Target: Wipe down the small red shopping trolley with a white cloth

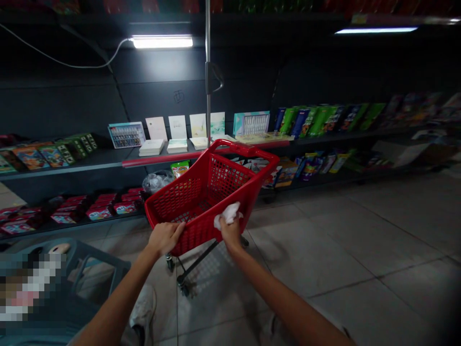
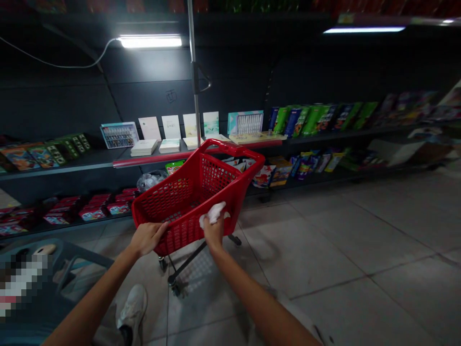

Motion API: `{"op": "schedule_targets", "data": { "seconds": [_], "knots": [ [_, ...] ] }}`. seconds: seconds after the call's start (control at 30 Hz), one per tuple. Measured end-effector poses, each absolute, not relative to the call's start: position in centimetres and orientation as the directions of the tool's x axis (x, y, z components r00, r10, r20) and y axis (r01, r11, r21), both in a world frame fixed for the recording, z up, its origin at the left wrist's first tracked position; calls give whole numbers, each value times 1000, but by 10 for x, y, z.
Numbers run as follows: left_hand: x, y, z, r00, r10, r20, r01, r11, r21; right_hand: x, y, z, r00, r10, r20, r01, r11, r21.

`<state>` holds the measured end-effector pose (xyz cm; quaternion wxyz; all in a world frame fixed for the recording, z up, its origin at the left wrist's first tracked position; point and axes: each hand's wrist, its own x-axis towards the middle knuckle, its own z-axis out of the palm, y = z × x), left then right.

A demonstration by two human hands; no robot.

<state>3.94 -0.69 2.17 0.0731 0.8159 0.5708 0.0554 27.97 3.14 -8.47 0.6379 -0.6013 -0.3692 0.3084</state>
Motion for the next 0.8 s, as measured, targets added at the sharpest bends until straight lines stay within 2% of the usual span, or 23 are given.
{"op": "schedule_targets", "data": {
  "seconds": [0.1, 0.17, 0.3, 0.37, 0.47, 0.53, 0.63, 0.73, 0.8],
  "knots": [
    [40, -8, 24, 337, 941, 0, 923, -331, 199, 224, -10, -83, 337, 914, 224, 182, 171, -968],
    [39, -8, 25, 327, 945, -9, 924, -318, 211, 188, -40, -86, 139, 944, 300, 270, 255, -928],
    [34, -6, 24, 317, 948, -21, 930, -307, 202, 162, -65, -84, -216, 914, 344, 387, 404, -829],
    [31, -4, 21, 323, 946, -7, 930, -317, 186, 177, -59, -76, -369, 877, 308, 514, 468, -719],
    [25, 0, 17, 318, 948, 12, 931, -315, 187, 218, -37, -60, -528, 812, 249, 674, 579, -459],
    [23, 1, 17, 306, 952, 11, 933, -302, 194, 251, -22, -51, -491, 831, 264, 751, 556, -355],
    [22, 2, 19, 311, 950, 4, 932, -306, 197, 307, -1, -48, -257, 902, 346, 854, 379, -355],
    [23, 1, 22, 312, 950, 3, 934, -308, 181, 366, 23, -59, 121, 896, 428, 854, 126, -505],
    [26, 0, 23, 317, 949, -1, 935, -312, 167, 393, 40, -74, 384, 837, 390, 750, -37, -660]
  ]
}}
